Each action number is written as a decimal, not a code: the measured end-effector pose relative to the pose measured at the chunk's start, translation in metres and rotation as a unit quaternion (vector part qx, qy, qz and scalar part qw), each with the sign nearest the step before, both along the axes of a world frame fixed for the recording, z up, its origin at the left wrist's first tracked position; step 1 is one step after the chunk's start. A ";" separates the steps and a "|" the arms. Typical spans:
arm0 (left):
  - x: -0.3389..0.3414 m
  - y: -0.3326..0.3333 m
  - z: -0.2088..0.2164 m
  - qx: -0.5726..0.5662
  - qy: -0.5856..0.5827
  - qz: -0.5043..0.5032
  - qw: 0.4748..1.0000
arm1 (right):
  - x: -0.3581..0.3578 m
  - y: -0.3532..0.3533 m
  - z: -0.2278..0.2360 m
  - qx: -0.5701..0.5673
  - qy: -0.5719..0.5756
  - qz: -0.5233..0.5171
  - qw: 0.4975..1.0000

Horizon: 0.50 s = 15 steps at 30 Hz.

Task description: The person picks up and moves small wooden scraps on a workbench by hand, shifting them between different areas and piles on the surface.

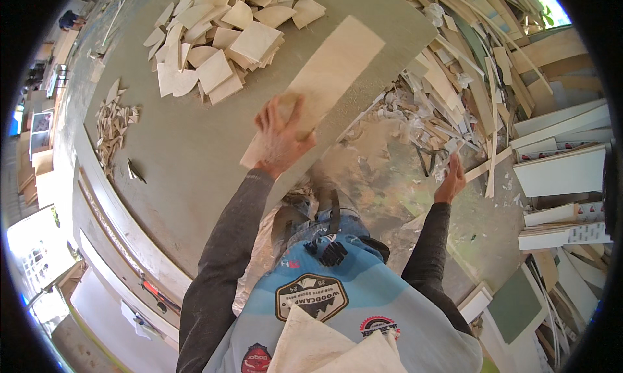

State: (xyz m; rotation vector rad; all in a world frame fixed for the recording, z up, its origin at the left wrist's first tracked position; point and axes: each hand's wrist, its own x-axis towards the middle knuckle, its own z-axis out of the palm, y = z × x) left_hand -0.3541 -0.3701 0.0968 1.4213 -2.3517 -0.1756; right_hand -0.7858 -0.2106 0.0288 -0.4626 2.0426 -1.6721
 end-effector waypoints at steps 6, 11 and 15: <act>0.076 0.082 -0.001 0.028 0.038 0.086 0.995 | 0.053 0.030 -0.034 -0.130 -0.393 0.016 0.910; 0.136 0.157 -0.014 0.064 0.071 0.190 0.977 | 0.107 0.012 -0.007 -0.195 -0.484 0.042 0.852; 0.186 0.221 -0.027 0.044 0.087 0.302 0.948 | 0.148 -0.019 0.017 -0.188 -0.518 0.067 0.832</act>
